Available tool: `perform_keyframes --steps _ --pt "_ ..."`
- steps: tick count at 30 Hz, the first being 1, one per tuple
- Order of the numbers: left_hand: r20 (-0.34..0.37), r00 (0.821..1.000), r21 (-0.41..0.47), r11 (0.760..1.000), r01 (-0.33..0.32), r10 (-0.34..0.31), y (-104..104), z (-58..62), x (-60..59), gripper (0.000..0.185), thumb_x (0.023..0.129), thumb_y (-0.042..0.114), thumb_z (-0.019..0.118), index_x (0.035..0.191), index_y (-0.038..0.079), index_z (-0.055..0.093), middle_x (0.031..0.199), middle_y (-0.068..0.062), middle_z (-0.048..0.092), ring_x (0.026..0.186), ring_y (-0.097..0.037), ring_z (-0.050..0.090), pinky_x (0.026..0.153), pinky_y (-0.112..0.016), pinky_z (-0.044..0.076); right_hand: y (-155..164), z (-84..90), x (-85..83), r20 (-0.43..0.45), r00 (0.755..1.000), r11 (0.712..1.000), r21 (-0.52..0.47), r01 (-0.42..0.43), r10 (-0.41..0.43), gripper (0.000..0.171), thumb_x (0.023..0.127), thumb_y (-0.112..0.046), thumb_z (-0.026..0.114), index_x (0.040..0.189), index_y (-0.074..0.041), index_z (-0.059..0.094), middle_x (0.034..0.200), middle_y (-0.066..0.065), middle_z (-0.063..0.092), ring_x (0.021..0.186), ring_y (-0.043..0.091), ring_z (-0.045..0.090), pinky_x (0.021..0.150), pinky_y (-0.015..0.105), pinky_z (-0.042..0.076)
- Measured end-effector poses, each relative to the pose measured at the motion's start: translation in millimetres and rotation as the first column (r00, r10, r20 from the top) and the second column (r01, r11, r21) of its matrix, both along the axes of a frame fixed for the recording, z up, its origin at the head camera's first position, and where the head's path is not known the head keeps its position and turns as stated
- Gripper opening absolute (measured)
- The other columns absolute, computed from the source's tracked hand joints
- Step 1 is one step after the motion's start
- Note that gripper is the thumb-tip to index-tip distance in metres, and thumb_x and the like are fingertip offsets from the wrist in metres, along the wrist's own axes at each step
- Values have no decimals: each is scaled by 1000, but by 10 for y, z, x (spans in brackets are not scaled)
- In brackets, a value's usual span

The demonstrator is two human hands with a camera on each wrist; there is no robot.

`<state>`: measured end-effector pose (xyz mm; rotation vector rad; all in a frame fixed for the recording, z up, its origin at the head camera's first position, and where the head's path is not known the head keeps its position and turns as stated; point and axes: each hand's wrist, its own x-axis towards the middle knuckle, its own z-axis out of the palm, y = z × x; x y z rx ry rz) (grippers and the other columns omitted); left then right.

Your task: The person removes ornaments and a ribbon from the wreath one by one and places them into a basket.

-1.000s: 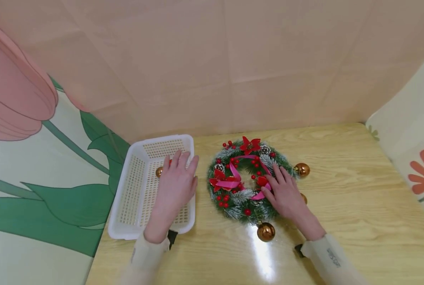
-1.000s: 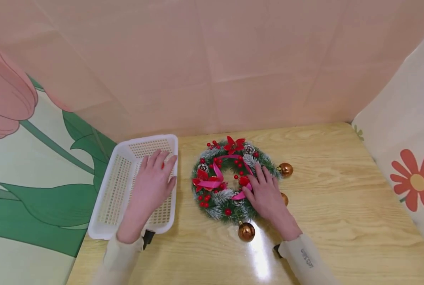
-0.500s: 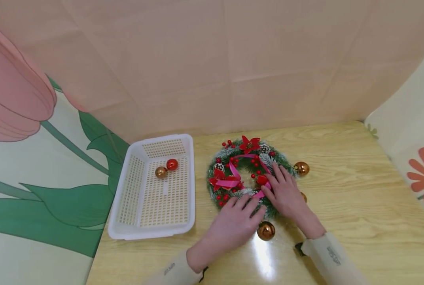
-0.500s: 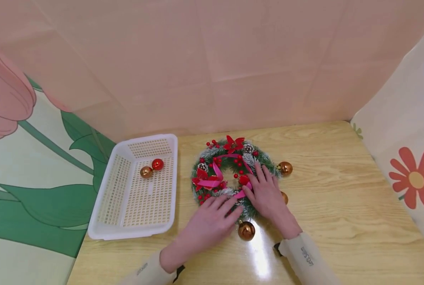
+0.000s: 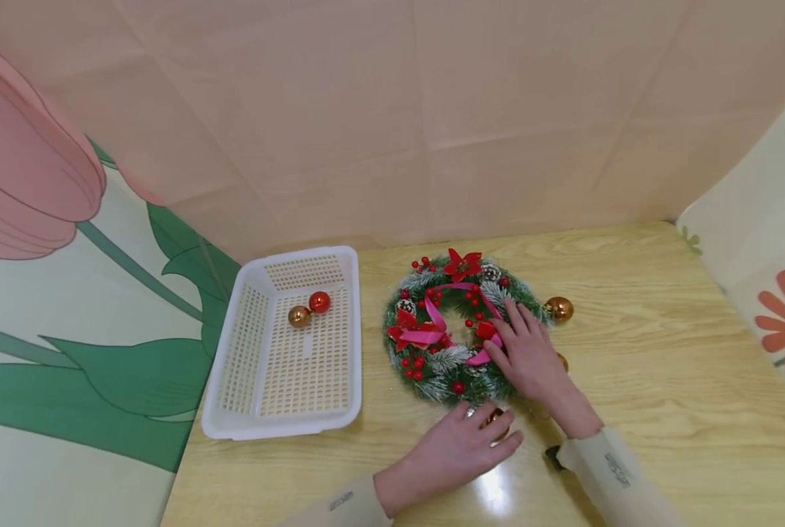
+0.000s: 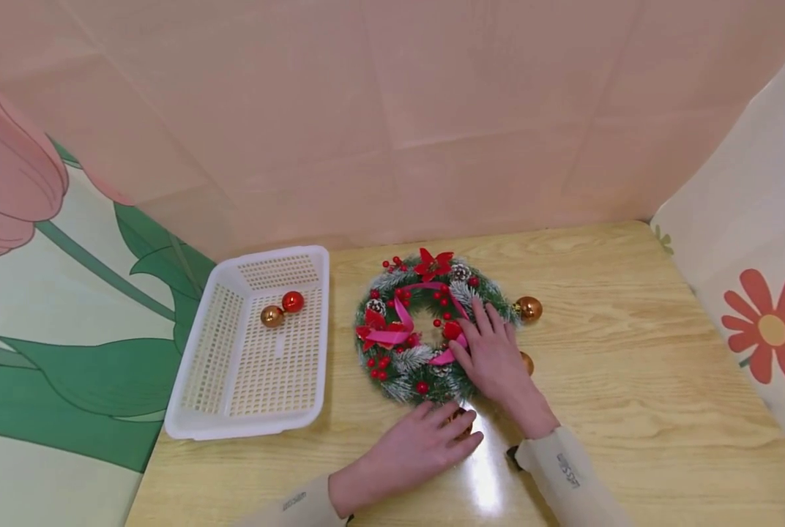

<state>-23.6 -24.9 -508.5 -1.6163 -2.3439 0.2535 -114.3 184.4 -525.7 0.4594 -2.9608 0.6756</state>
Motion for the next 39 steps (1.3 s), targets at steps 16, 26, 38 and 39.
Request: perform_keyframes --steps 16,26,38,39 --pt "-66 998 20 1000 10 -8 -23 -70 -44 37 111 19 35 129 28 66 136 0 59 118 -22 57 81 -33 54 0 2 10 -39 999 1000 -24 -5 4 51 106 -35 56 138 3 58 163 29 24 146 53 23 109 75 24" --pt "-112 994 102 995 6 6 -58 401 -42 44 112 13 25 126 25 64 136 -1 57 125 -25 55 88 -38 54 11 -24 -11 -30 1000 1000 -29 1 -2 51 105 -35 57 136 5 59 163 30 23 146 55 22 108 77 24" --pt "-227 972 235 972 -8 63 -219 885 -140 34 111 12 37 121 22 68 134 -5 62 121 -27 61 93 -45 55 -4 -28 -16 -43 999 1000 -14 -3 2 50 105 -34 57 137 5 58 162 30 25 145 55 24 109 76 24" --pt "-236 969 238 971 -16 74 -248 931 -162 31 110 12 40 121 22 67 134 -6 62 122 -28 61 94 -46 55 -4 -34 -14 -42 999 1000 -17 -2 2 50 105 -34 57 137 5 58 162 30 25 145 55 24 108 76 24"
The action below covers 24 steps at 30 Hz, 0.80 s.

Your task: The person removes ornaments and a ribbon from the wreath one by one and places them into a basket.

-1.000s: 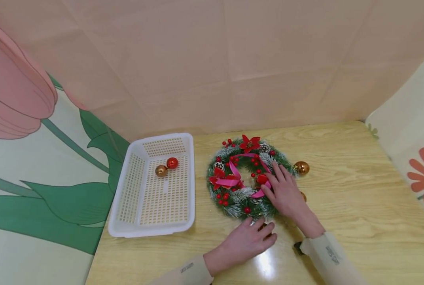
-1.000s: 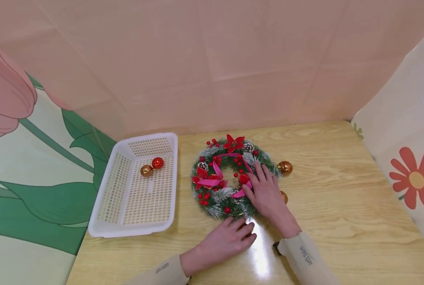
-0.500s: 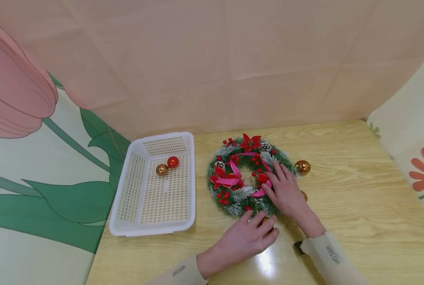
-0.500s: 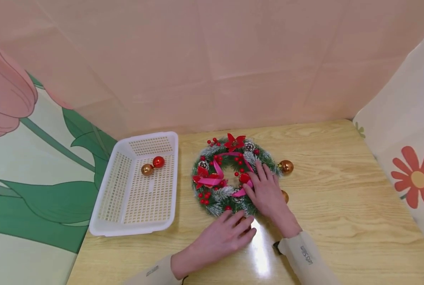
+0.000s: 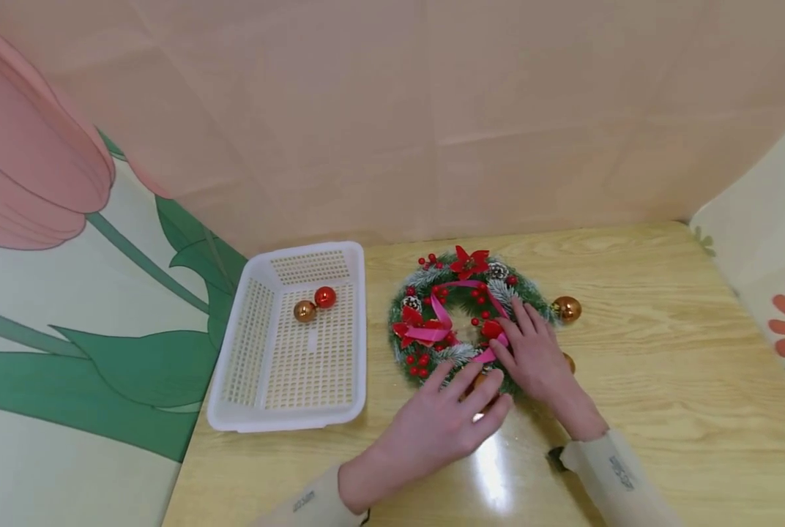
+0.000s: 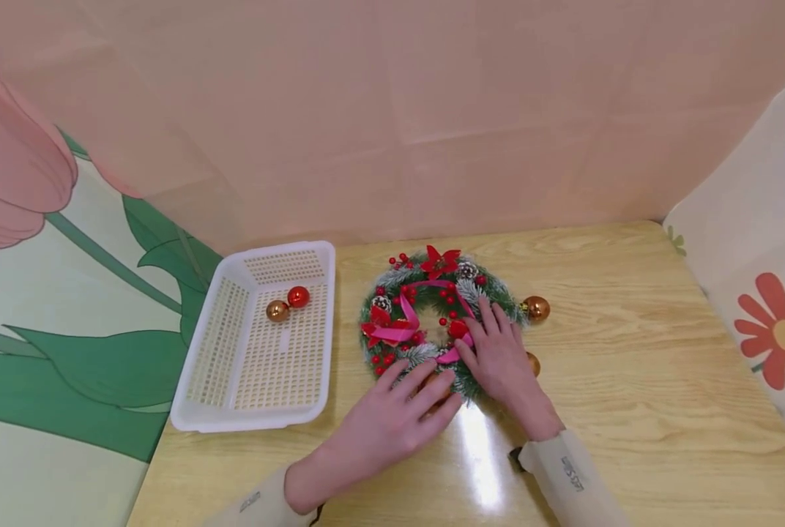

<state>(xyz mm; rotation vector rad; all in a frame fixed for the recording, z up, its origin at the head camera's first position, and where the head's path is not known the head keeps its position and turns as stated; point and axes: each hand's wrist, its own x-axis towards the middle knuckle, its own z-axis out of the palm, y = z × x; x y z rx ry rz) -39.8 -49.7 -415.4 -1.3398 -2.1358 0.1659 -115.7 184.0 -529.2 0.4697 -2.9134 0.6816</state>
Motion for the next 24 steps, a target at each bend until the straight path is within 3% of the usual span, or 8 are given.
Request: perform_keyframes --steps 5,10,14,18,21,24 --pt "-22 998 4 998 -56 56 -188 245 -138 28 108 12 45 126 17 66 138 -10 61 124 -31 60 98 -49 52 12 -22 -21 13 1000 1000 -4 -2 2 49 106 -34 56 137 3 58 163 30 23 145 55 23 108 76 24" --pt "-9 993 5 993 -118 118 -471 392 -289 32 106 4 46 131 12 64 137 -13 60 123 -34 60 96 -48 54 27 -40 -23 28 1000 1000 -5 -3 3 51 106 -37 55 138 3 57 164 29 20 146 54 21 109 76 23" --pt "85 974 41 976 -214 210 -780 408 -442 37 98 -2 61 134 7 61 138 -18 59 122 -38 61 95 -48 55 30 -37 -23 27 1000 1000 -8 -1 1 51 107 -37 54 139 3 57 164 29 21 147 54 21 109 76 23" --pt "172 932 65 940 -335 320 -1095 387 -564 45 92 -5 70 135 5 61 140 -23 57 122 -42 60 96 -52 54 15 -35 -27 31 999 1000 -4 -15 15 53 107 -38 52 140 3 56 164 29 20 147 54 21 110 75 22" --pt "170 916 86 920 -381 363 -1261 381 -647 44 91 -5 71 133 5 63 137 -23 59 119 -42 61 95 -54 54 9 -39 -24 36 999 1000 -3 -18 18 53 108 -38 51 141 3 55 165 29 19 147 54 20 111 75 22" --pt "146 916 117 913 -391 373 -1376 377 -747 43 90 -4 71 131 4 63 134 -23 61 116 -41 63 92 -53 54 18 -38 -12 40 999 1000 -6 -8 8 53 107 -38 52 141 3 56 165 29 19 147 54 20 110 75 22"
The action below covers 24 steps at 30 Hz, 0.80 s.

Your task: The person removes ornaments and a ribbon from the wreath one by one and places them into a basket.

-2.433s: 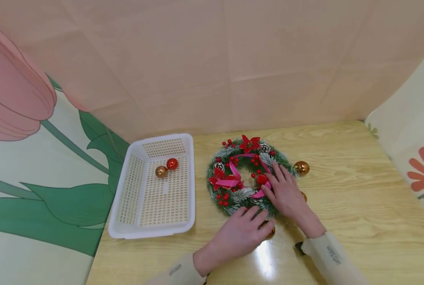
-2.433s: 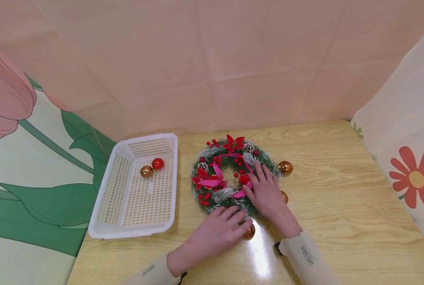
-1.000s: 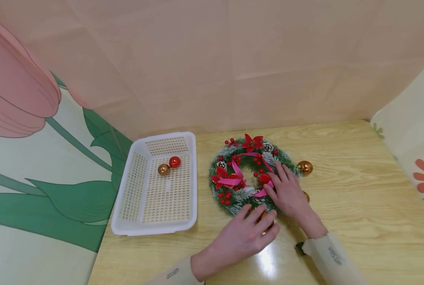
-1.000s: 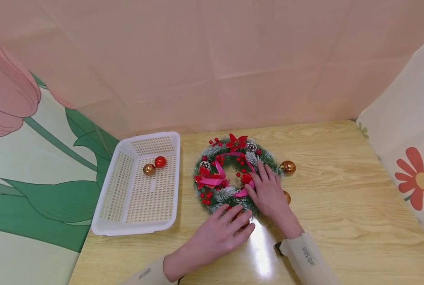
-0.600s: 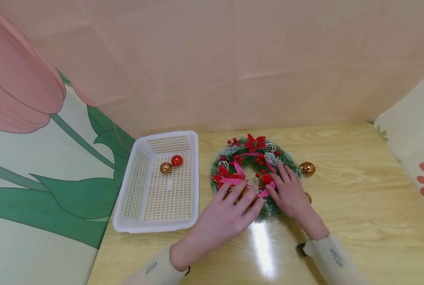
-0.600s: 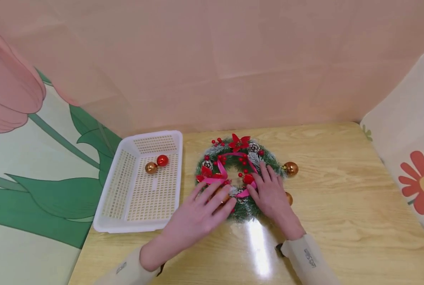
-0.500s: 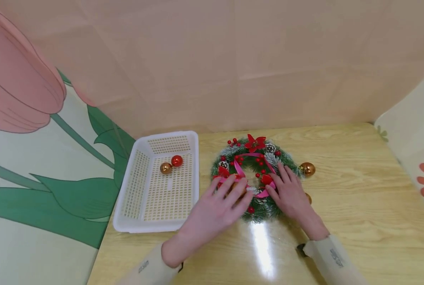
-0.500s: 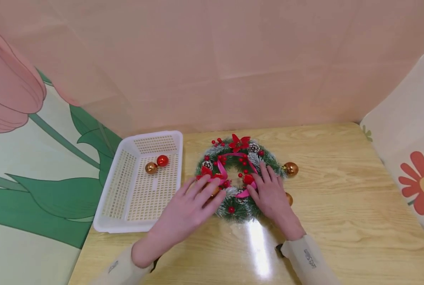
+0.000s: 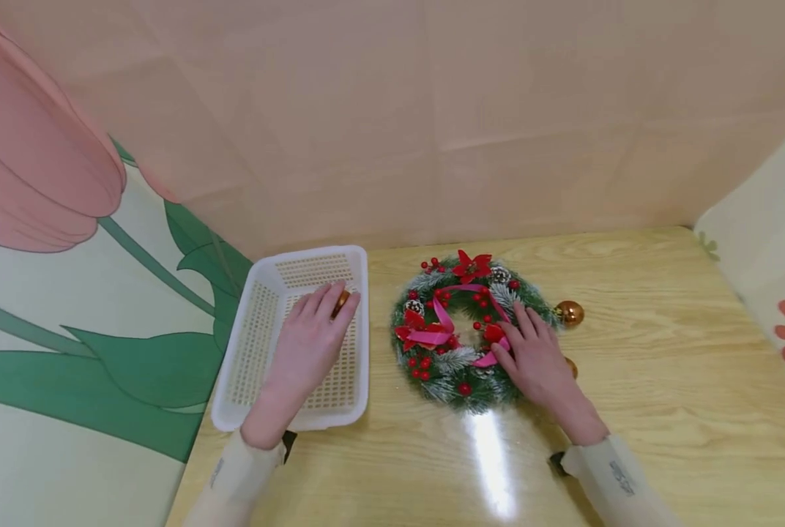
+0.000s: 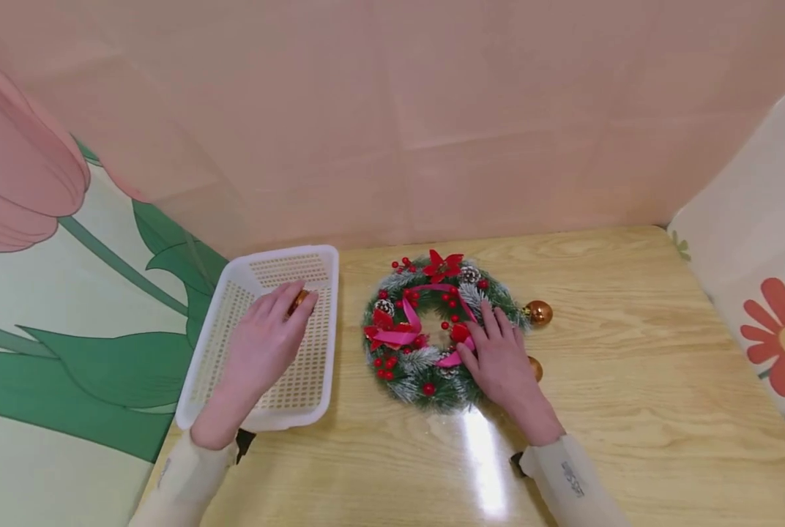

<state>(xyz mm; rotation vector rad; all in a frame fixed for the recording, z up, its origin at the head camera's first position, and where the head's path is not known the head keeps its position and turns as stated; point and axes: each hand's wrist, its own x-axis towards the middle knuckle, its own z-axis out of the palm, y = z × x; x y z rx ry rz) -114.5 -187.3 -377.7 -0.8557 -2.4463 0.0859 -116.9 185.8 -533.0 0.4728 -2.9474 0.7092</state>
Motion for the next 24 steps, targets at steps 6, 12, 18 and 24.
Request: perform_keyframes --steps 6,12,18,24 --pt "-58 998 38 999 -29 31 -205 -24 -247 31 90 4 75 120 3 66 122 -23 66 103 -40 68 86 -53 56 19 15 19 8 1000 1000 -9 6 -6 53 107 -38 52 141 3 55 165 29 18 147 55 19 109 77 21" --pt "17 1000 -35 999 -23 23 -398 -156 -416 42 82 12 86 119 4 68 116 -18 68 101 -36 68 84 -50 57 14 4 12 -4 1000 1000 -8 0 0 52 107 -38 52 140 3 56 165 29 19 147 55 20 109 77 22" --pt "204 979 -180 983 31 7 -506 -410 -549 36 87 22 83 115 8 67 111 -11 67 96 -31 66 73 -45 56 4 -9 1 -11 1000 1000 -7 -4 4 52 107 -37 53 140 3 56 164 29 20 147 55 21 110 76 22" --pt "311 950 -232 971 50 26 -477 -550 -628 26 91 25 80 108 11 65 107 -9 64 95 -30 63 71 -44 53 12 -8 3 3 1000 1000 -3 1 -1 53 107 -38 52 141 3 55 165 28 19 147 54 19 110 77 21"
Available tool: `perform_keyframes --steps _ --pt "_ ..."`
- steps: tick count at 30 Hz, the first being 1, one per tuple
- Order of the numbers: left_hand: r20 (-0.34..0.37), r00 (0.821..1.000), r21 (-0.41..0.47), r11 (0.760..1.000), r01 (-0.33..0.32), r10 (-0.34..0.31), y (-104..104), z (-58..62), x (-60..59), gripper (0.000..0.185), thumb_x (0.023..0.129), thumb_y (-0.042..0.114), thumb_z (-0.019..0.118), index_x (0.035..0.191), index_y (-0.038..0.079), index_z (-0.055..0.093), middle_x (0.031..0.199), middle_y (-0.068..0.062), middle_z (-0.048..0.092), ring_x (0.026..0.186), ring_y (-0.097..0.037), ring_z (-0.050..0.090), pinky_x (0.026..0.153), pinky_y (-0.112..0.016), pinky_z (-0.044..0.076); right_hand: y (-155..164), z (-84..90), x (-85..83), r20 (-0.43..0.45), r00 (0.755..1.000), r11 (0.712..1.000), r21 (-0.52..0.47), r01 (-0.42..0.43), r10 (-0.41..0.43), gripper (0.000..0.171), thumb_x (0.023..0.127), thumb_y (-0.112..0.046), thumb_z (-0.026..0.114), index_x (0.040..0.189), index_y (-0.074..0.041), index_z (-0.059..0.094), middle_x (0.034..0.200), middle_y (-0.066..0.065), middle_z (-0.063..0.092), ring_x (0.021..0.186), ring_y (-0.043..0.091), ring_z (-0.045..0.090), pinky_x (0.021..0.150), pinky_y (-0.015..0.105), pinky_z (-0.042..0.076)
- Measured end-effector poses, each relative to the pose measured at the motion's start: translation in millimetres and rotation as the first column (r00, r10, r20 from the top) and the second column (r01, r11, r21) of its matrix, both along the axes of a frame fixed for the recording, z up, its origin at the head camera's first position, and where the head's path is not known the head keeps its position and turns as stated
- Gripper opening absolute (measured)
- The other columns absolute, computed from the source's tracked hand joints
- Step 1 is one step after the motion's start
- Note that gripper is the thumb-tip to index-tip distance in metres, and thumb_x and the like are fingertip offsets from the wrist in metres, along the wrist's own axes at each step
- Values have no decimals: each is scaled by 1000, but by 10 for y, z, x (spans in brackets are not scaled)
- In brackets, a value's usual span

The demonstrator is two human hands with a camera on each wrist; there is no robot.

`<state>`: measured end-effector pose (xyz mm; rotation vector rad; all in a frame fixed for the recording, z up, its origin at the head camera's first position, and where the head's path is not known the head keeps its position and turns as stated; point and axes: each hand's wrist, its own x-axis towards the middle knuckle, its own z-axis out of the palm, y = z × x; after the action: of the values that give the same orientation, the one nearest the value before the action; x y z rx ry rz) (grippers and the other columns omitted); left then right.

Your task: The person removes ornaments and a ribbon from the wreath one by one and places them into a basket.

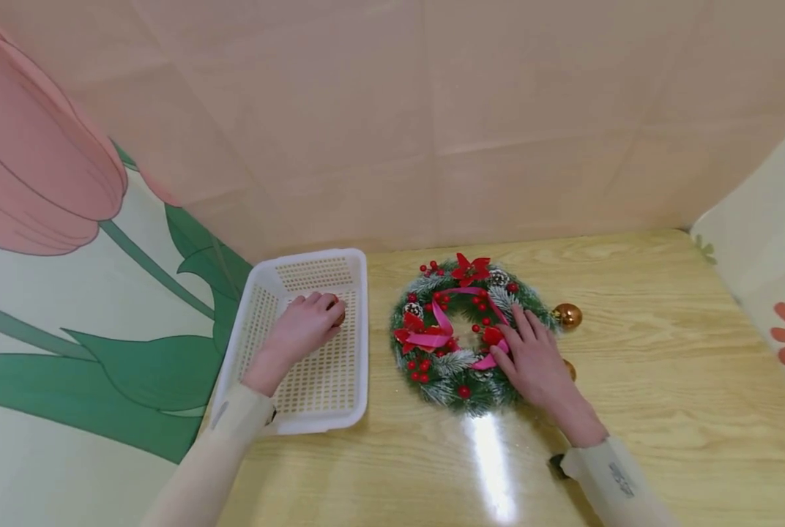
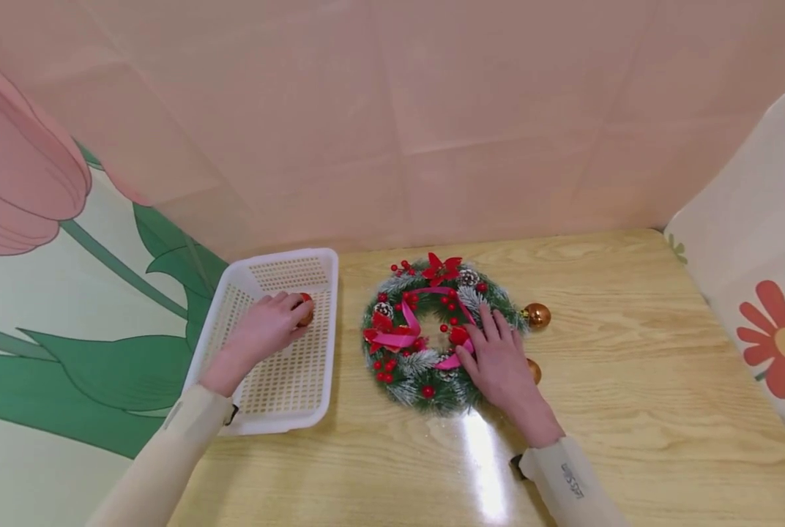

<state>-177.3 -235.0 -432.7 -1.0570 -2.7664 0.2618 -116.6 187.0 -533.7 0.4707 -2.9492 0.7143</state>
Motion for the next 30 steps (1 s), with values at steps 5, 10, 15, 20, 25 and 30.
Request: perform_keyframes --steps 5,10,15,20,25,30 --pt "39 999 -78 996 41 -38 20 -174 -70 18 93 23 75 100 13 63 94 -8 60 88 -29 59 66 -42 51 -4 15 0 -20 1000 1000 2 -8 8 53 107 -37 53 140 4 56 164 29 20 146 55 21 109 77 23" --pt "131 991 -157 987 44 -24 46 -317 -119 18 91 23 78 99 14 64 94 -7 62 90 -28 60 78 -46 53 -2 12 0 -23 1000 1000 2 -9 10 53 107 -37 53 139 4 56 164 29 20 146 55 21 109 76 23" --pt "157 988 -202 979 32 0 51 -424 -153 18 92 27 77 101 16 66 96 -6 65 92 -28 62 85 -48 52 -4 29 4 -15 1000 1000 2 -9 9 52 107 -36 53 139 4 57 164 29 20 146 55 21 109 77 23" --pt "180 983 -208 978 16 22 19 -491 -154 15 92 24 77 94 18 63 91 -4 61 88 -27 59 79 -47 50 -13 34 7 -16 1000 1000 1 -10 10 52 107 -37 53 139 4 57 164 29 20 146 55 21 109 77 23" --pt "193 981 -190 982 13 24 14 -532 -158 21 88 26 81 89 19 62 89 -4 61 86 -27 59 74 -46 49 -7 19 5 -24 1000 1000 3 -6 6 52 107 -37 53 139 4 57 164 29 20 146 55 22 109 76 23" --pt "201 978 -206 978 -19 61 42 -527 -162 20 88 28 81 91 19 63 93 -4 62 91 -27 60 76 -47 50 -1 7 5 -21 1000 1000 2 -4 4 52 107 -37 53 139 4 57 165 29 20 146 55 21 110 75 22"
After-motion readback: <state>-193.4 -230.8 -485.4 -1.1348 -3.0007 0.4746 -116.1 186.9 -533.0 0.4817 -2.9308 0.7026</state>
